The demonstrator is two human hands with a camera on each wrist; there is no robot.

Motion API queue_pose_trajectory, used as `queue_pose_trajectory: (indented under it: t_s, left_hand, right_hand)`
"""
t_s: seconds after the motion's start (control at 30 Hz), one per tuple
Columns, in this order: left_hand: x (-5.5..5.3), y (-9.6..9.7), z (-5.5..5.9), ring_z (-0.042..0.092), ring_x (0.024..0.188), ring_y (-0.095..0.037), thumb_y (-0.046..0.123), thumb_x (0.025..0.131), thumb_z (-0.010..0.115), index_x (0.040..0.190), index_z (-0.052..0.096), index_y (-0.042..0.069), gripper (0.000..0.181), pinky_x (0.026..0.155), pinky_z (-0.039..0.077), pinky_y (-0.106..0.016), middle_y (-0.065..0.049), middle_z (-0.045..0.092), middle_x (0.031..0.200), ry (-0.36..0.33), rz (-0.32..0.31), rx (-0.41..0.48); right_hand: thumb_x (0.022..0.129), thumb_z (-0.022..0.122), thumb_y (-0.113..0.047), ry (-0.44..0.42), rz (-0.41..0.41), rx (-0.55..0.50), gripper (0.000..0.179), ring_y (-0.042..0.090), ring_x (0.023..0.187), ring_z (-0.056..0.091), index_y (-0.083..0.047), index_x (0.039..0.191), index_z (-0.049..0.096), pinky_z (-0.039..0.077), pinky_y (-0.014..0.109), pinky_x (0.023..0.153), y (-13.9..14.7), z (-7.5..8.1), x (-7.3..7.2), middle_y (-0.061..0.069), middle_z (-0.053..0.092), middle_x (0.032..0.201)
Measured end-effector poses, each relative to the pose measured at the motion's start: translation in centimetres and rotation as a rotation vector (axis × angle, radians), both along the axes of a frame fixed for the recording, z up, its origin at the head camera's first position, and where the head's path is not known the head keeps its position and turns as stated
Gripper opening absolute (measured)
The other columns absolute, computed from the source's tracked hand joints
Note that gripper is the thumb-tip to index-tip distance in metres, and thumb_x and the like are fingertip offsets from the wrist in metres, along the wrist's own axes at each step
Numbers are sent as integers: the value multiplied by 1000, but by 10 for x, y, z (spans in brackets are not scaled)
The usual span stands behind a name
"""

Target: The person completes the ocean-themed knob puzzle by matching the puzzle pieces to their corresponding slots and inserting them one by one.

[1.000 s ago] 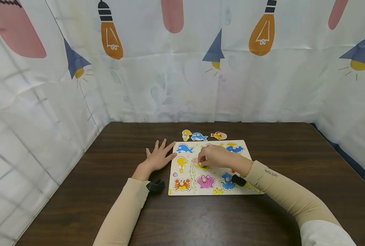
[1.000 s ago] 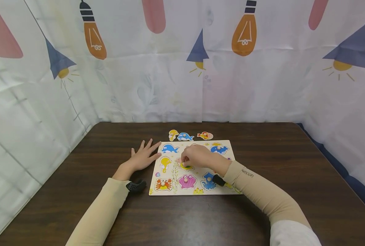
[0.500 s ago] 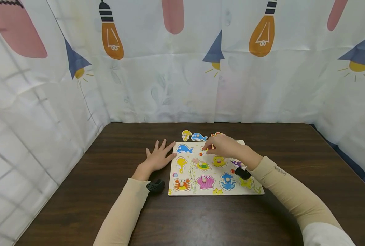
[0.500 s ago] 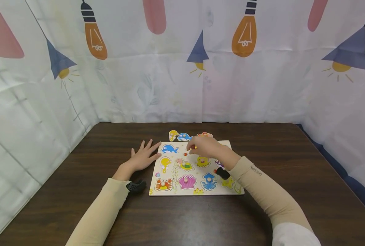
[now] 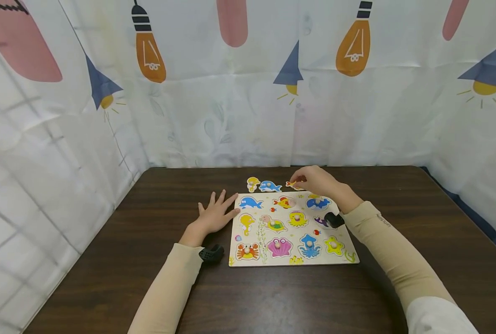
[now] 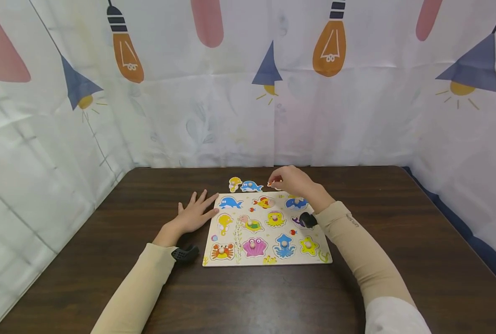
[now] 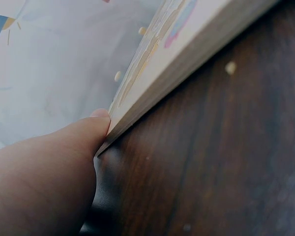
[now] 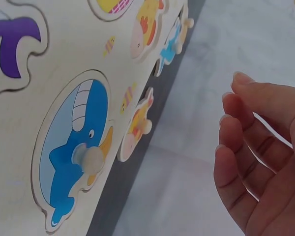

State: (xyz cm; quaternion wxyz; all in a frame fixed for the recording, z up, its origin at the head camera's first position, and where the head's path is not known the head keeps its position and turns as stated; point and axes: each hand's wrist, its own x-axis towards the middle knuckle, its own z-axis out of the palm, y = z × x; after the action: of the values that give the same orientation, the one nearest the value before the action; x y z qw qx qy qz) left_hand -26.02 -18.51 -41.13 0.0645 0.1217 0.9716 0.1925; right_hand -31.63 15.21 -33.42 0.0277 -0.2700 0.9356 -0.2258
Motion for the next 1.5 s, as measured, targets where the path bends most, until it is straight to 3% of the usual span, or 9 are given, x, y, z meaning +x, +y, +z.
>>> queue_pose_trajectory:
  t_s: [0.33, 0.47, 0.77, 0.97, 1.17, 1.5]
  left_hand:
    - [0, -1, -1, -5, 153, -49, 50, 108, 46, 166, 25, 23, 68, 108, -6, -80, -20, 7, 170, -2, -6, 1]
    - [0, -1, -1, -5, 153, -49, 50, 108, 46, 166, 25, 23, 67, 108, -6, -80, -20, 7, 170, 2, -1, 0]
    - [0, 0, 1, -6, 153, -48, 51, 108, 45, 166, 24, 23, 68, 109, -7, -80, -19, 6, 170, -5, -6, 3]
    - [1, -1, 3, -6, 153, -49, 50, 108, 46, 166, 24, 23, 67, 109, -7, -80, -20, 6, 170, -3, -8, 7]
    - [-1, -1, -2, -6, 153, -48, 51, 107, 46, 166, 24, 24, 68, 109, -7, -80, -19, 6, 170, -6, -1, 2]
    - [1, 0, 4, -6, 153, -48, 50, 108, 46, 166, 24, 23, 67, 109, -7, -80, -20, 6, 170, -2, -6, 7]
  right_hand:
    - [103, 63, -12, -115, -71, -99, 22, 28, 99, 64, 0, 120, 73, 55, 45, 91, 4, -16, -26, 13, 71, 112]
    - [102, 64, -7, -175, -71, -141, 25, 28, 98, 65, 4, 123, 70, 56, 43, 90, 4, -23, -38, 16, 70, 113]
    - [100, 66, -4, -237, -134, -110, 21, 28, 93, 62, 4, 119, 71, 55, 40, 89, 9, -39, -55, 17, 67, 108]
    - [101, 65, -5, -249, -153, -126, 19, 26, 92, 64, 3, 117, 69, 55, 39, 87, 9, -45, -61, 16, 66, 108]
    - [102, 66, -11, -255, -169, -113, 20, 24, 86, 64, 4, 115, 69, 55, 37, 82, 5, -44, -61, 15, 66, 102]
    - [103, 63, -10, -283, -215, -71, 19, 25, 87, 63, 4, 115, 70, 54, 38, 86, 2, -43, -63, 16, 70, 105]
